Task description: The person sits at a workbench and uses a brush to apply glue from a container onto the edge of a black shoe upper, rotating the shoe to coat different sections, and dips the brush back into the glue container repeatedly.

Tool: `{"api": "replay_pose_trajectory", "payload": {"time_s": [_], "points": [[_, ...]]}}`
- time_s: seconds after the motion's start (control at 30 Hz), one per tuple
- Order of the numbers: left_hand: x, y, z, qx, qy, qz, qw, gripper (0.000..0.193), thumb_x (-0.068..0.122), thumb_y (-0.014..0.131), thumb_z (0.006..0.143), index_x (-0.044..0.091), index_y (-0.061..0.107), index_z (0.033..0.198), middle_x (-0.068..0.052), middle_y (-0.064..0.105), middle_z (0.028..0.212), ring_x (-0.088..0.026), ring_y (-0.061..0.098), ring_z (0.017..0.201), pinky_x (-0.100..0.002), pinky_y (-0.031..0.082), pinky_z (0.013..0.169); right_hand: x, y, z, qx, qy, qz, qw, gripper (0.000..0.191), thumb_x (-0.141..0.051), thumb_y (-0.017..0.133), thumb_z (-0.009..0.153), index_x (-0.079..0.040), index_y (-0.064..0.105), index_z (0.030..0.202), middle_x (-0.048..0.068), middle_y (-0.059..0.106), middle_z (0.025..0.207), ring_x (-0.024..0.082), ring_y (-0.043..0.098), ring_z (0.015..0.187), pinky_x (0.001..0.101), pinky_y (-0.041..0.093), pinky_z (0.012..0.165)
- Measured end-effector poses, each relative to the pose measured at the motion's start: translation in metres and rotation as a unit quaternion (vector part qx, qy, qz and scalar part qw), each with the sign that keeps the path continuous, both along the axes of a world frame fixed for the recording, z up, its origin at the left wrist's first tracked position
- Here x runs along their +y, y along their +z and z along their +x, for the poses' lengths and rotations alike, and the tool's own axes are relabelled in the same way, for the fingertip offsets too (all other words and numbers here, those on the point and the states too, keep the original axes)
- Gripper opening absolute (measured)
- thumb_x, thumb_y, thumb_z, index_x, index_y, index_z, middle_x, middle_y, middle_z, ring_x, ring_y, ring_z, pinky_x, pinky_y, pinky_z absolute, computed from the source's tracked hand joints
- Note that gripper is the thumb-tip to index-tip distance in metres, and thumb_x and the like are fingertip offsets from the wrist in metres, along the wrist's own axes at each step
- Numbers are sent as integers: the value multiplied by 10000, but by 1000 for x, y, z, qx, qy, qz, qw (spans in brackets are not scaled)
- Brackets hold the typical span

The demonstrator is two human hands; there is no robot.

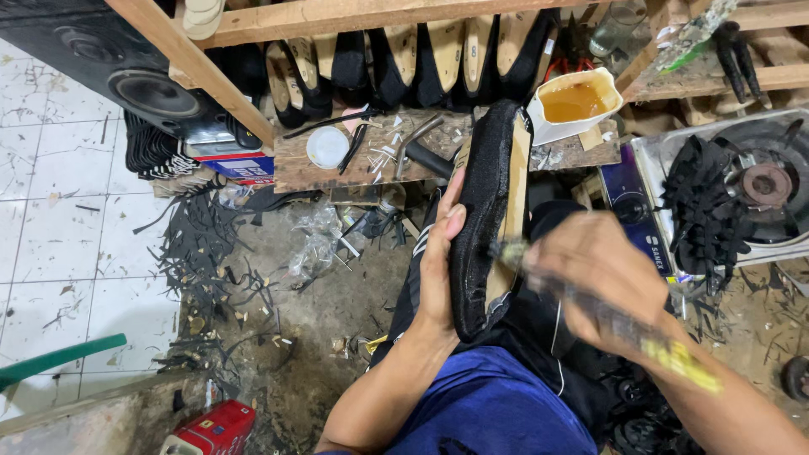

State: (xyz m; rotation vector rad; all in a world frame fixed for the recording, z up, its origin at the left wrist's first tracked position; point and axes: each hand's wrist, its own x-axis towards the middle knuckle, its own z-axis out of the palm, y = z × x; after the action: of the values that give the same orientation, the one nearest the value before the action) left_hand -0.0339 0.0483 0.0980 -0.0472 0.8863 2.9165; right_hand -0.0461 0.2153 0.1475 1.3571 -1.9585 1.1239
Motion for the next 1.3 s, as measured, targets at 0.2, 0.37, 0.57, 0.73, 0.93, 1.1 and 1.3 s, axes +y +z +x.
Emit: {"api": "replay_pose_trajectory", "payload": {"time_s": [0.2, 0.37, 0.57, 0.73, 0.93, 1.1, 1.3], "points": [[-4, -5, -2, 22, -34, 28, 999, 770, 347, 542, 1001, 103, 258, 1675, -247, 490, 1513, -367, 604, 1250, -487, 537, 1046, 17, -19, 16, -83, 27, 12, 996, 168, -107, 724, 910, 8, 699, 1030, 97, 730, 952, 213, 709, 876, 440, 557, 852], [-6, -1, 11, 45, -142, 127, 981, 798, 398, 555, 1036, 188, 193, 1716, -241, 420, 1581, -410, 566, 1286, -607, 535, 979, 52, -56, -41, -339, -61, -452, 823, 123, -120, 691, 1134, -10, 637, 1149, 73, 668, 1086, 175, 653, 932, 376, 538, 898], [1, 7, 25, 45, -294, 207, 932, 1055, 649, 608, 851, 343, 59, 1699, -130, 387, 1655, -374, 552, 1413, -546, 542, 1094, 87, -135, -124, -557, 2, -577, 597, 300, -286, 672, 996, -9, 650, 1109, 92, 696, 942, 199, 672, 821, 340, 573, 779], [6, 10, 34, 142, -160, -224, 951, 1271, 334, 843, 856, 269, -129, 1672, -236, 489, 1530, -417, 617, 1227, -463, 573, 984, 99, -178, -127, -570, 86, -610, 544, 274, -241, 710, 1101, 17, 645, 1165, 58, 640, 927, 151, 592, 801, 291, 534, 795], [-3, 12, 33, 234, 155, -559, 780, 1105, 144, 1011, 596, -18, 396, 1500, -169, 511, 1385, -276, 582, 1280, -361, 517, 1094, 80, -152, -120, -579, -69, -617, 528, 303, -315, 696, 991, -19, 673, 1048, 46, 661, 884, 159, 607, 795, 317, 560, 820], [-2, 4, 35, 179, 132, -303, 927, 1070, 57, 917, 710, -25, 294, 1576, -236, 487, 1559, -311, 590, 1385, -422, 500, 1196, 54, -121, -105, -560, -88, -579, 586, 204, -266, 698, 1001, -69, 681, 1054, 34, 679, 942, 141, 597, 794, 315, 546, 797], [-18, -21, 41, 190, 186, -353, 897, 1020, 60, 939, 681, 0, 335, 1501, -258, 466, 1581, -321, 581, 1394, -454, 495, 1192, 81, -125, -185, -334, -342, -127, 869, 181, -198, 744, 980, -47, 725, 1077, 82, 688, 846, 206, 623, 723, 363, 492, 687]]}}
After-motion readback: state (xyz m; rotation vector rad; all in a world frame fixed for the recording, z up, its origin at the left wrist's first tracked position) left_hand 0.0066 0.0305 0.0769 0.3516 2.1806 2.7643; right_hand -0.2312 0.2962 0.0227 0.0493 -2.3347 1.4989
